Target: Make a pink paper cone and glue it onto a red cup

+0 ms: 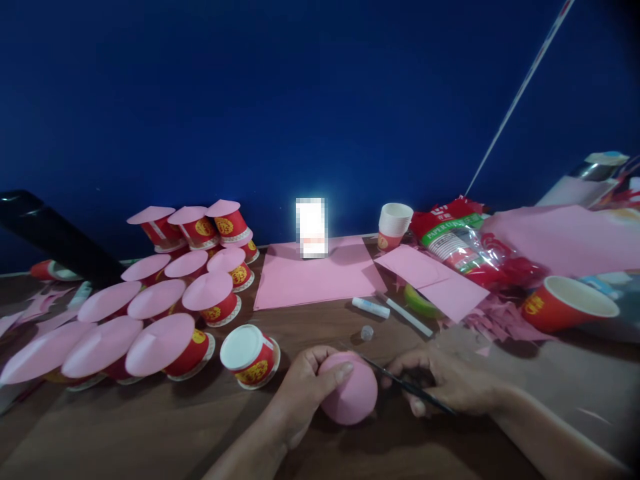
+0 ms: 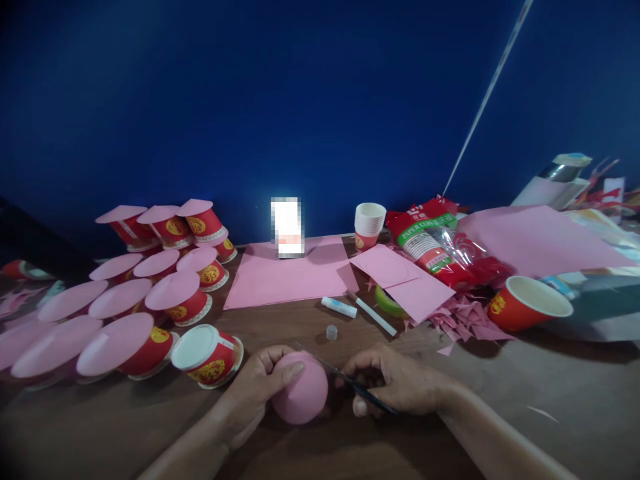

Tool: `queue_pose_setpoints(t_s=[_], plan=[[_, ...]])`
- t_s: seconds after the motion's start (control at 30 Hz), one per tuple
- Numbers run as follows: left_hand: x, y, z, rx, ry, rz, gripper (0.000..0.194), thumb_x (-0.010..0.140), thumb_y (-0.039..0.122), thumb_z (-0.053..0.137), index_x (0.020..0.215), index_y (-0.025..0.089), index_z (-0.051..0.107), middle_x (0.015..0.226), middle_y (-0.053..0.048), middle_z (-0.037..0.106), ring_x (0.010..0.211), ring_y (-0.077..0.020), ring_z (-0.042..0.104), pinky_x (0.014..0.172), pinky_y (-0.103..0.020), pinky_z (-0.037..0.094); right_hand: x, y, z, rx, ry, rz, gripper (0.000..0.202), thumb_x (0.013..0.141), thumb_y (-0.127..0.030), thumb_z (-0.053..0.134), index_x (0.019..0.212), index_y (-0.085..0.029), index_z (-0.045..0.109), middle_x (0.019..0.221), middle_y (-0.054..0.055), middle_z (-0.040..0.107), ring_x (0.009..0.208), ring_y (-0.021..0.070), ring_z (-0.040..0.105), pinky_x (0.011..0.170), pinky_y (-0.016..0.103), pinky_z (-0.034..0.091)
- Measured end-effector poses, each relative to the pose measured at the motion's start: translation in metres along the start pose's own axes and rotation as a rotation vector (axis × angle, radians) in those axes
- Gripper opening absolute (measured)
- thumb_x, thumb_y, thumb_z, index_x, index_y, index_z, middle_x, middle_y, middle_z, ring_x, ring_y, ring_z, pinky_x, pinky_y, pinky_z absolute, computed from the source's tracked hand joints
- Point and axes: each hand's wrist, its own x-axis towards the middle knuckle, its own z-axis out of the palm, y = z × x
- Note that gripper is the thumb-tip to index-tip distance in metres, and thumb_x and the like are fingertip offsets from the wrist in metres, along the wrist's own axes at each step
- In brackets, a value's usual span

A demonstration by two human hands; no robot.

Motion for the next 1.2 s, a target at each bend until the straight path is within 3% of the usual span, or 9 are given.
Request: queue_pose_setpoints(t_s=[1.2], plan=[[-0.0003,0.0006,0.0013,-0.019,0.005,-0.001,0.03,0.065,0.038,0.069,0.079,0.012,0.063,0.074,-0.004,0.062,0.065,-0.0108,0.05,0.061,-0.022,0.037,0.0014,-0.001,0.0017,-0.027,0.019,0.04,0.042,0.062,-0.036,0.069,0.098,-0.015,0.063,0.061,-0.002,0.056,0.049,0.0071,0.047,0.047,0.017,0.036]])
